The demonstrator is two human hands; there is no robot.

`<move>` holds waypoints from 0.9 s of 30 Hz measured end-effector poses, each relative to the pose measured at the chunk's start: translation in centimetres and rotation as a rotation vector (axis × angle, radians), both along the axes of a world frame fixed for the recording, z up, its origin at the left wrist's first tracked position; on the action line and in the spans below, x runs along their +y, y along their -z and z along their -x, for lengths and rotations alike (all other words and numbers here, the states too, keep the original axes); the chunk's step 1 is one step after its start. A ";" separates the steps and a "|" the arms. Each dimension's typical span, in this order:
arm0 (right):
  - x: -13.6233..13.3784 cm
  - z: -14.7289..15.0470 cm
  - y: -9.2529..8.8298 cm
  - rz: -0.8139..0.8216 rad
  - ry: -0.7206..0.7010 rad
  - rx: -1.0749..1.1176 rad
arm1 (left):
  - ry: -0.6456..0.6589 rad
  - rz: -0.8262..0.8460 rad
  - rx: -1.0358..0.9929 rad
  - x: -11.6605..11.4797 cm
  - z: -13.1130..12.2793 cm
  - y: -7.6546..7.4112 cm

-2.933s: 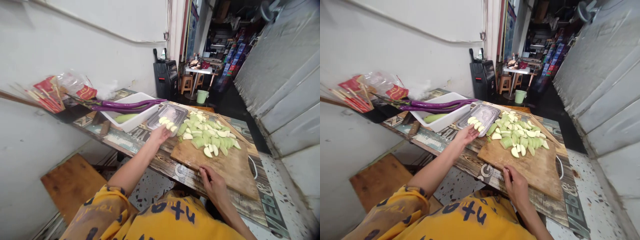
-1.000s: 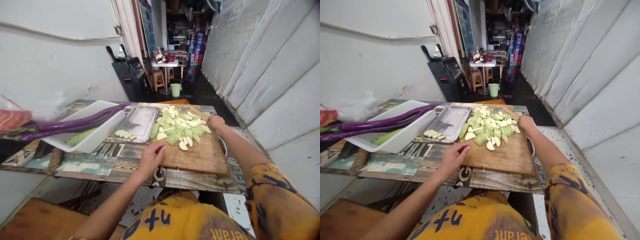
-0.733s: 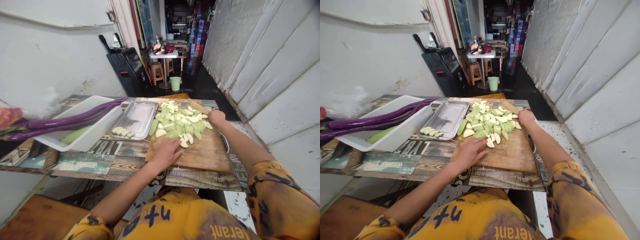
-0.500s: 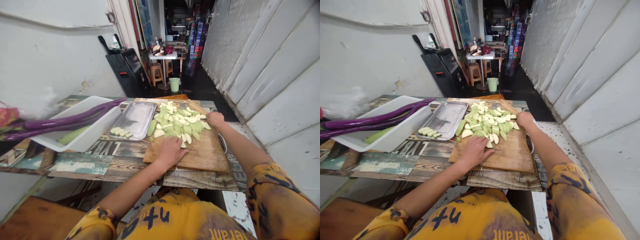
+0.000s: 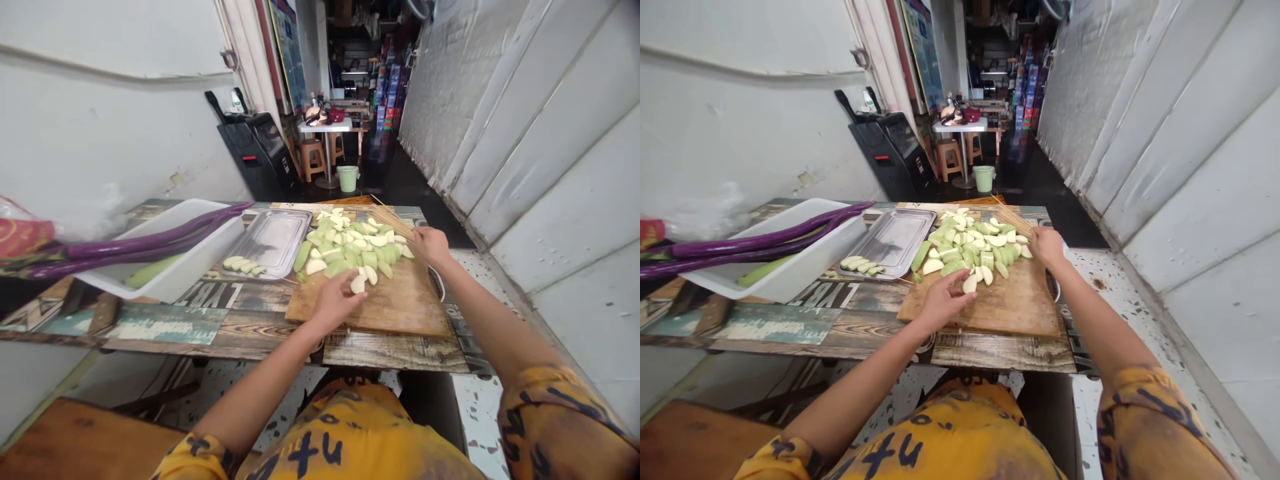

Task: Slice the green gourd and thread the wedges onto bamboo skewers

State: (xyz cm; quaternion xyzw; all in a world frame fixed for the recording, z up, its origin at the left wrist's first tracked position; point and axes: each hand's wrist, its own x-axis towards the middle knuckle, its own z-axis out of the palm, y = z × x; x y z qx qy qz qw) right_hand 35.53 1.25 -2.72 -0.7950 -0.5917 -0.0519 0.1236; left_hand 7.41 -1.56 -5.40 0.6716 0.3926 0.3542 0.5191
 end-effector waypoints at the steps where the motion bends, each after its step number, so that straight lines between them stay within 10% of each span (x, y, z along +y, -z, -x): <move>1: -1.6 1.0 -0.2 -0.038 -0.002 0.045 | 0.021 0.137 -0.091 0.1 0.0 -0.2; 7: -15.1 11.0 1.5 -0.209 -0.126 1.287 | 0.203 0.622 -0.448 1.1 -0.9 -2.1; 12: -21.6 17.7 5.2 -0.214 -0.048 1.564 | 0.224 0.734 -0.489 2.5 -1.7 -2.3; 17: -22.6 19.3 6.5 -0.156 -0.030 1.515 | 0.182 0.719 -0.570 3.3 -1.7 -1.5; 27: -19.5 19.5 3.7 -0.220 -0.093 1.449 | 0.136 0.707 -0.686 3.9 -1.0 -1.5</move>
